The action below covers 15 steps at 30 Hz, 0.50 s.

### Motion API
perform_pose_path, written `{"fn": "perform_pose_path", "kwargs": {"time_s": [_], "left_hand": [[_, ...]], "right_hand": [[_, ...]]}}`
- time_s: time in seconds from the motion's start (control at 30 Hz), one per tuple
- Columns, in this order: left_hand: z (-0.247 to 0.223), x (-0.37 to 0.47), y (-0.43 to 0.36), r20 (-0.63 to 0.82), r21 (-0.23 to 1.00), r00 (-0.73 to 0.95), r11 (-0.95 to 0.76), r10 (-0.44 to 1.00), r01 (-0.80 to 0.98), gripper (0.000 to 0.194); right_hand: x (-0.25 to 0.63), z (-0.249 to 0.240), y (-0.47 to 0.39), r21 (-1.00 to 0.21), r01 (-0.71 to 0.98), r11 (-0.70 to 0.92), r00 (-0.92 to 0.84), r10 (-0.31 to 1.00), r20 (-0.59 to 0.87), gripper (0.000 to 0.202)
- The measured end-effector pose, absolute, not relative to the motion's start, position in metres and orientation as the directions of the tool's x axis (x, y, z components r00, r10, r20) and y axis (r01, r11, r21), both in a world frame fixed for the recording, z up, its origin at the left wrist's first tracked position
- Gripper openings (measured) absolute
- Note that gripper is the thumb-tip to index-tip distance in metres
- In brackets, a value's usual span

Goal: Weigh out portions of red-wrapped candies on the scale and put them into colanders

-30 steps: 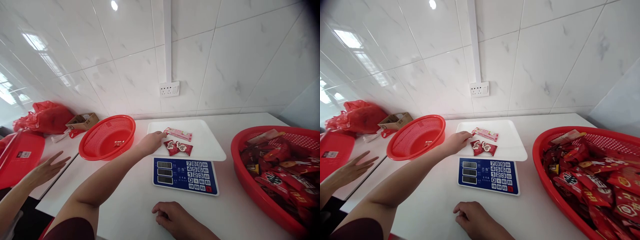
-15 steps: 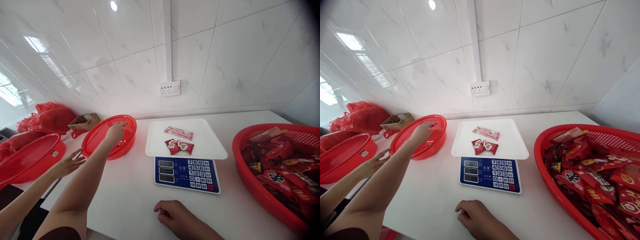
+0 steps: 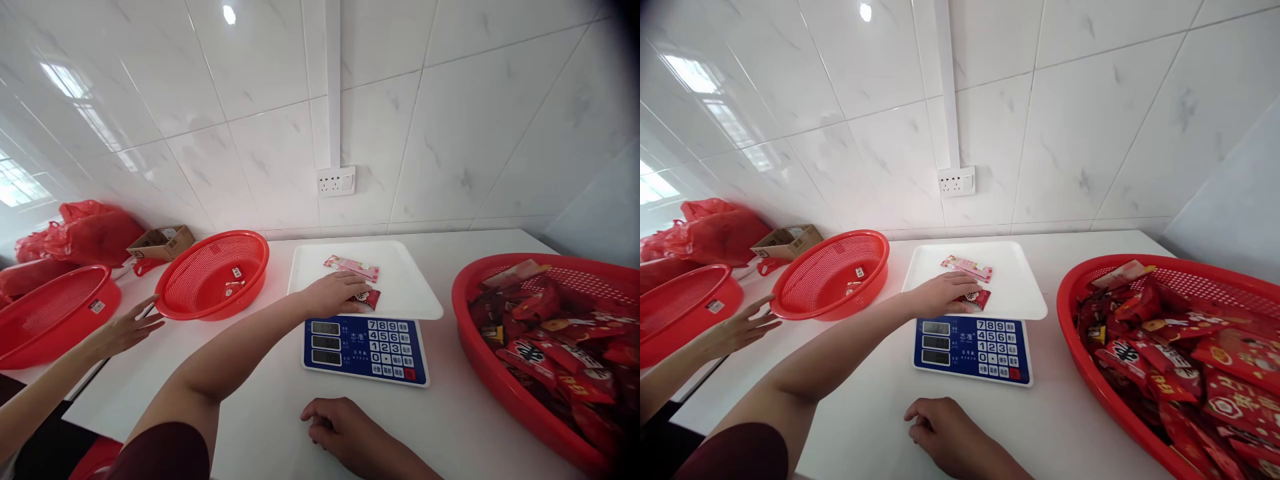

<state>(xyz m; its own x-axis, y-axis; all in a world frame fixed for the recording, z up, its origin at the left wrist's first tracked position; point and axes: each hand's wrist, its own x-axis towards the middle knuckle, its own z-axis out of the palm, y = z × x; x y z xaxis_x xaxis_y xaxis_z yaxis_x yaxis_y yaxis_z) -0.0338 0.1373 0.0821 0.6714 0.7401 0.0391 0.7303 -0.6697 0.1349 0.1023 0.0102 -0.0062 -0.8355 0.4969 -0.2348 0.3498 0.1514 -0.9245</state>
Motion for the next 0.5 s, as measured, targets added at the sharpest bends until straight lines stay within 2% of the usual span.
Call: {"fn": "perform_pose_path", "kwargs": {"time_s": [0.33, 0.5], "left_hand": [[0.071, -0.024, 0.177, 0.144, 0.047, 0.557, -0.568, 0.818, 0.822, 0.047], [0.069, -0.026, 0.192, 0.118, 0.051, 0.488, -0.496, 0.865, 0.867, 0.051]], "right_hand": [[0.1, 0.004, 0.01, -0.903, 0.387, 0.186, -0.833, 0.491, -0.256, 0.029], [0.101, 0.001, 0.01, -0.913, 0.368, 0.176, -0.834, 0.496, -0.241, 0.029]]}}
